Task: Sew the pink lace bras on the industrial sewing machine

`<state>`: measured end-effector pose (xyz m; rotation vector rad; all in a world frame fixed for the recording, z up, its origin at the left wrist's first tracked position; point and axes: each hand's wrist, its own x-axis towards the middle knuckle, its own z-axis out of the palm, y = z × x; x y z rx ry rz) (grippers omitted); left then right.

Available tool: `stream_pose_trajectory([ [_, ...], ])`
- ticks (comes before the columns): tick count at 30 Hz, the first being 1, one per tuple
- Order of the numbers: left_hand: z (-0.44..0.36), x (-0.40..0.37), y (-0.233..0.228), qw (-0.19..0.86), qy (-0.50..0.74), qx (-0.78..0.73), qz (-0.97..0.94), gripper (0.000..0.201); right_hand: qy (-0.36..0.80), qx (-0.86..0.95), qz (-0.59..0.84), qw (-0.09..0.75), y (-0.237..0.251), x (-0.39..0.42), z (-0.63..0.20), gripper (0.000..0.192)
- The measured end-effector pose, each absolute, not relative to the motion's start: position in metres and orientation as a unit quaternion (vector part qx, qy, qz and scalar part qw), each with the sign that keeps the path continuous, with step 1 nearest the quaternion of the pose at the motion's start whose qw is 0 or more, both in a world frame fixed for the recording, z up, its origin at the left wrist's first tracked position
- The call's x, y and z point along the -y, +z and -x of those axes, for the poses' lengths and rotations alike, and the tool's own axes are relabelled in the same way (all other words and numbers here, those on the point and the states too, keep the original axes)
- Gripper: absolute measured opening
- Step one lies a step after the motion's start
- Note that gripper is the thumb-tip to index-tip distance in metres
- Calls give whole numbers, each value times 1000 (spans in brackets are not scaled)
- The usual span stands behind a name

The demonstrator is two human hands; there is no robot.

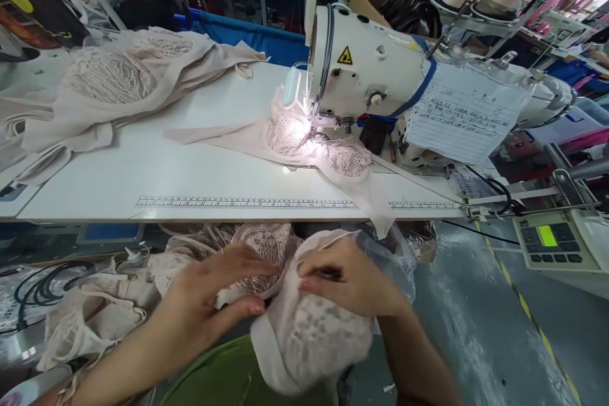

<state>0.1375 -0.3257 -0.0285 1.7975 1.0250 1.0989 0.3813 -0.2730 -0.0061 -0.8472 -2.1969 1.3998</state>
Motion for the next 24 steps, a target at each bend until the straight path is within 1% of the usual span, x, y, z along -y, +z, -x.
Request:
stream_pose_trajectory([
  [2, -147, 330, -47, 348, 426, -422, -721, 21, 495, 775, 344, 190, -20, 278, -363, 24],
  [5, -155, 327, -68, 295, 437, -464, -712, 13, 471, 767, 381, 213, -43, 288, -348, 24],
  [7, -155, 322, -75, 289, 436, -483, -702, 7, 418, 793, 375, 236, -54, 294, -346, 22],
  [9, -153, 319, -76, 287, 440, -489, -697, 3, 340, 829, 358, 264, -63, 299, -348, 19],
  [12, -150, 317, -74, 289, 459, -495, -679, 7, 155, 861, 369, 315, -73, 300, -354, 20],
  [14, -150, 318, -72, 316, 468, -500, -656, 6, 27, 865, 391, 315, -80, 299, -357, 26],
  [16, -151, 319, -70, 360, 469, -499, -633, 3, -45, 867, 401, 291, -85, 297, -359, 31],
  [17, -151, 319, -70, 380, 468, -497, -624, 3, -49, 871, 400, 281, -86, 295, -360, 34],
  [19, -148, 318, -69, 418, 467, -491, -605, 4, 7, 881, 383, 279, -84, 292, -361, 35],
  [20, -145, 317, -69, 442, 466, -488, -591, 5, 64, 881, 371, 285, -80, 291, -363, 32],
  [22, -137, 314, -68, 507, 454, -480, -554, 9, 221, 866, 341, 292, -70, 286, -370, 29],
  [24, -126, 311, -68, 563, 438, -474, -516, 14, 377, 836, 297, 268, -57, 281, -380, 38],
])
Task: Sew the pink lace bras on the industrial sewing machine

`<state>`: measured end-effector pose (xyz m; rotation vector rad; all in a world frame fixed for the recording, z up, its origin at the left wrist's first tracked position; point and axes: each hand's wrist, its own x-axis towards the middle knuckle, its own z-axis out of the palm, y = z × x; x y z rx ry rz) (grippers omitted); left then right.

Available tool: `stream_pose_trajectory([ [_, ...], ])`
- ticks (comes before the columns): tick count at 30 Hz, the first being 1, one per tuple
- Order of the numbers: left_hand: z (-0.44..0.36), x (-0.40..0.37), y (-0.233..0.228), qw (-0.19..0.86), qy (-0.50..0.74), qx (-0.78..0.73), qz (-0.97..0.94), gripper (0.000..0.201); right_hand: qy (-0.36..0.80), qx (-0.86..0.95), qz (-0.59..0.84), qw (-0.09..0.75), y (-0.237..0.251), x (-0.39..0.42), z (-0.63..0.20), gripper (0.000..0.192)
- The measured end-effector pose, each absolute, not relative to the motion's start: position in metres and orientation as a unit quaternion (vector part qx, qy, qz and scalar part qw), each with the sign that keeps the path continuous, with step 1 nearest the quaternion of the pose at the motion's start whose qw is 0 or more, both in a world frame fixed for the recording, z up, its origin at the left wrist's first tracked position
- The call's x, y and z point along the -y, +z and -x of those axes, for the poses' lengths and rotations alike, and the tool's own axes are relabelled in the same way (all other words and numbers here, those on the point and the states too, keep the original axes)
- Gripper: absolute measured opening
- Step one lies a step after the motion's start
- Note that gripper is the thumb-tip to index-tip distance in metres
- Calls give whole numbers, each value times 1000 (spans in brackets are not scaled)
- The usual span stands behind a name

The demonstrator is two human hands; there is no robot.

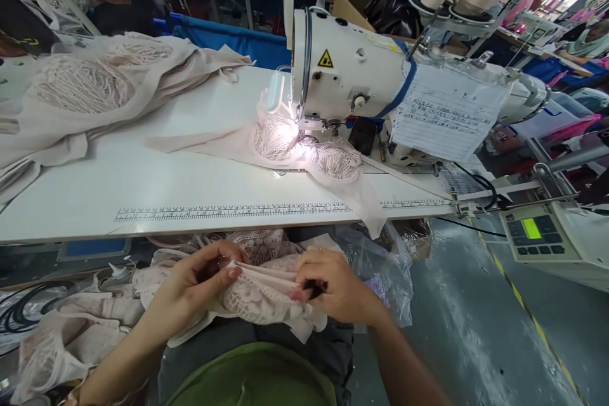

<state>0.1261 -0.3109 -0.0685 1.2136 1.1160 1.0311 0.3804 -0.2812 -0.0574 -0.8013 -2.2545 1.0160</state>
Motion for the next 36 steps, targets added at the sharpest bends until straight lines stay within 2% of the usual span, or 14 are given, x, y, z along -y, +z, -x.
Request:
stream_pose_trajectory([
  [2, -117, 309, -69, 587, 438, -473, -490, 16, 468, 814, 258, 228, -48, 277, -393, 45],
  [4, -111, 309, -71, 573, 457, -482, -480, 12, 478, 807, 266, 224, -44, 273, -403, 44],
  [8, -108, 312, -77, 476, 507, -512, -504, 1, 381, 804, 355, 288, -49, 274, -411, 28],
  [11, -109, 314, -81, 406, 527, -529, -527, 4, 298, 802, 393, 336, -54, 278, -408, 18],
  [14, -112, 316, -82, 362, 535, -541, -539, 4, 231, 796, 417, 373, -56, 280, -401, 18],
  [18, -116, 316, -82, 329, 543, -544, -548, 6, 204, 783, 439, 390, -60, 281, -393, 23],
  [22, -117, 315, -85, 317, 548, -545, -550, 6, 210, 758, 498, 365, -61, 281, -392, 6],
  [26, -119, 315, -90, 332, 544, -543, -547, 7, 222, 762, 495, 355, -57, 278, -390, 4],
  [30, -119, 317, -93, 378, 542, -533, -528, 7, 324, 738, 485, 340, -43, 272, -397, 12],
  [33, -112, 316, -87, 458, 531, -495, -514, 7, 426, 720, 436, 330, -29, 266, -409, 13],
  [36, -106, 312, -69, 564, 430, -430, -559, 9, 490, 720, 385, 303, -14, 262, -411, 16],
])
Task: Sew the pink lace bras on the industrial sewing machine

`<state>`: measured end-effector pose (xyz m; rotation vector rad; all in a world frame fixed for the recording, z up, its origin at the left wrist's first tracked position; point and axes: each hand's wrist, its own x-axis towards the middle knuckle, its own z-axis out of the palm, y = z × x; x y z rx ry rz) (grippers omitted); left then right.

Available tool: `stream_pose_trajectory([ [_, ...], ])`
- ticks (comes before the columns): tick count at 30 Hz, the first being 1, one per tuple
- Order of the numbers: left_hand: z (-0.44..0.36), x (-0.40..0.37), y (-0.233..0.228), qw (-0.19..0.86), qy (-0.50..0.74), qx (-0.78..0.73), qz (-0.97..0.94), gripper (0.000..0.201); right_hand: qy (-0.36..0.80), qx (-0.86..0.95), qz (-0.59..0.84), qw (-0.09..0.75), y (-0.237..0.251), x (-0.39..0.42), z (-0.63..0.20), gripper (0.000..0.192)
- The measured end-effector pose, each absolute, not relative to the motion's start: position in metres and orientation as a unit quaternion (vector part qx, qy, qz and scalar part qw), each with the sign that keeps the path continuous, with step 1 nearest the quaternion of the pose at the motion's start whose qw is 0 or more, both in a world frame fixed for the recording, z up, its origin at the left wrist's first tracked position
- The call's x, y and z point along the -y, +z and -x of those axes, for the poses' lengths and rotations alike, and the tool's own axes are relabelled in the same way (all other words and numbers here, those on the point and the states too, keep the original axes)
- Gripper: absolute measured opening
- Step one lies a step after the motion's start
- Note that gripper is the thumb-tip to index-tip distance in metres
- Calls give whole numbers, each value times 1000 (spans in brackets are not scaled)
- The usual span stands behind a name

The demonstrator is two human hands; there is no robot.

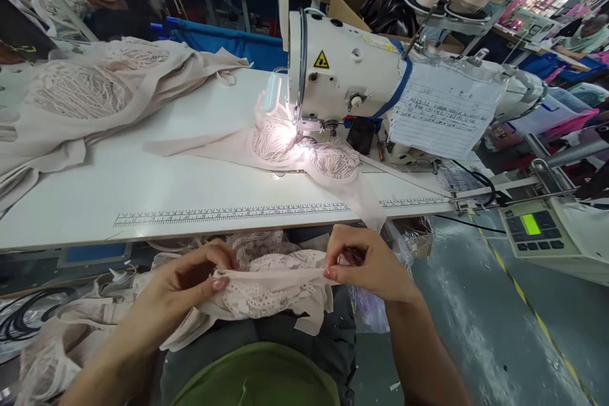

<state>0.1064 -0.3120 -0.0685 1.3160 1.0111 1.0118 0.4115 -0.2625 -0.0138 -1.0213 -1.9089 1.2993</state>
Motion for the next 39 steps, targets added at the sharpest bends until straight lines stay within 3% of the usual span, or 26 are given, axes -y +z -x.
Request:
stream_pose_trajectory([
  [3, -118, 307, -48, 544, 336, -390, -663, 42, 489, 740, 370, 278, -1, 265, -393, 12],
  [4, -125, 306, -43, 513, 333, -381, -694, 43, 476, 749, 376, 265, 2, 267, -384, 11],
  [7, -151, 303, -40, 436, 375, -349, -740, 9, 434, 780, 382, 238, 5, 272, -362, 14],
  [11, -165, 297, -45, 429, 404, -342, -732, 18, 391, 800, 380, 249, -6, 272, -364, 9],
  [16, -159, 289, -45, 472, 384, -352, -711, 23, 382, 822, 310, 287, -28, 262, -388, 18],
  [22, -159, 286, -48, 483, 382, -350, -706, 23, 398, 829, 295, 259, -28, 251, -395, 27],
  [27, -161, 284, -44, 486, 390, -349, -700, 23, 409, 818, 295, 278, -26, 248, -397, 9],
  [30, -162, 285, -41, 495, 390, -345, -695, 23, 414, 790, 319, 320, -24, 250, -396, 12],
  [39, -163, 294, -39, 396, 395, -364, -745, 20, 441, 715, 377, 390, -17, 259, -386, 23],
])
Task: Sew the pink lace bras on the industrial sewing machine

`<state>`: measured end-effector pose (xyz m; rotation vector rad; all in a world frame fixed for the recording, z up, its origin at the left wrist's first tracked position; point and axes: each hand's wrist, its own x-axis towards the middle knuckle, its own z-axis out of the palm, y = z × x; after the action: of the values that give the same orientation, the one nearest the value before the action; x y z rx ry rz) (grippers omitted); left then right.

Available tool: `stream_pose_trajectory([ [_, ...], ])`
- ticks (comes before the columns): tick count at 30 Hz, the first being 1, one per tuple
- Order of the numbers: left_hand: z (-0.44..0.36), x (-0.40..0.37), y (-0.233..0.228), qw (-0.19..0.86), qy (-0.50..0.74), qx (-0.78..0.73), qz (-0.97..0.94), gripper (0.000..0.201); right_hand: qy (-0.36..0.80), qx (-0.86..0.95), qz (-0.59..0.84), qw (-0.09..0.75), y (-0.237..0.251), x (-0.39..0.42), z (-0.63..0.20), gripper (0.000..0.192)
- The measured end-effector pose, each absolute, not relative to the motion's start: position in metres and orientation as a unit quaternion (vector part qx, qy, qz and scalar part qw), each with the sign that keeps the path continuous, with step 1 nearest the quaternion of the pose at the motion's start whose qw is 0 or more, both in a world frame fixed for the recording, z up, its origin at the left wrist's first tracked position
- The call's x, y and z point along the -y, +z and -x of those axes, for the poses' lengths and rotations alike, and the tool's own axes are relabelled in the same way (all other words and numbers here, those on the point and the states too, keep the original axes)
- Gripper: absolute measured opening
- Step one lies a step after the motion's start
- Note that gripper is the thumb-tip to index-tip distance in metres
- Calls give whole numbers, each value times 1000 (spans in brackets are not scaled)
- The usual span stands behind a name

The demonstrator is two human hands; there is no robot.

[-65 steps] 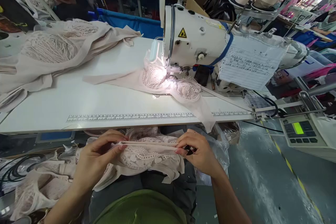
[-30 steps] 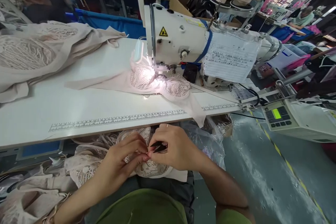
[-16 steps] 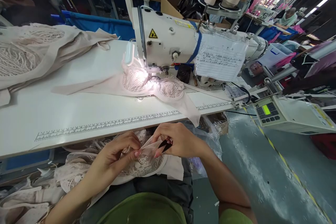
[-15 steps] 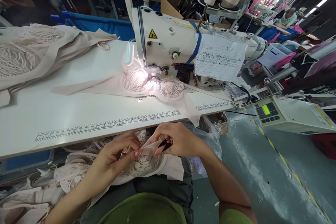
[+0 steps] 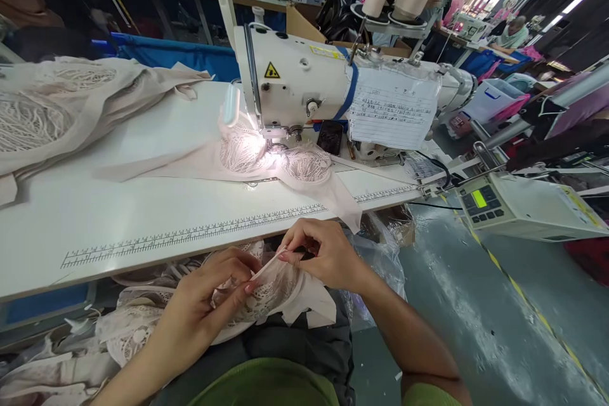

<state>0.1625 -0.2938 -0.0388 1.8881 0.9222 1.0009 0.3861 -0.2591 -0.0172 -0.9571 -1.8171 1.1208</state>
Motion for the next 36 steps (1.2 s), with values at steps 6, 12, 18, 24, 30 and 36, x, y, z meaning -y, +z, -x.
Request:
stream_pose_trajectory([
  [6, -165, 296, -39, 392, 386, -378, -744, 22, 448, 709, 389, 381, -16, 261, -384, 25],
  [12, -176, 295, -37, 477, 389, -415, -670, 18, 474, 696, 419, 338, -14, 267, -380, 18],
  [18, -188, 289, -46, 505, 372, -467, -624, 18, 436, 731, 423, 310, -13, 269, -376, 16],
  [24, -188, 286, -49, 570, 404, -453, -554, 19, 433, 720, 442, 313, -22, 265, -387, 41],
  [30, -187, 283, -46, 607, 401, -437, -529, 17, 498, 720, 419, 239, -21, 264, -388, 46],
  [36, -185, 281, -47, 621, 385, -430, -530, 18, 580, 655, 392, 285, -23, 267, -380, 32],
])
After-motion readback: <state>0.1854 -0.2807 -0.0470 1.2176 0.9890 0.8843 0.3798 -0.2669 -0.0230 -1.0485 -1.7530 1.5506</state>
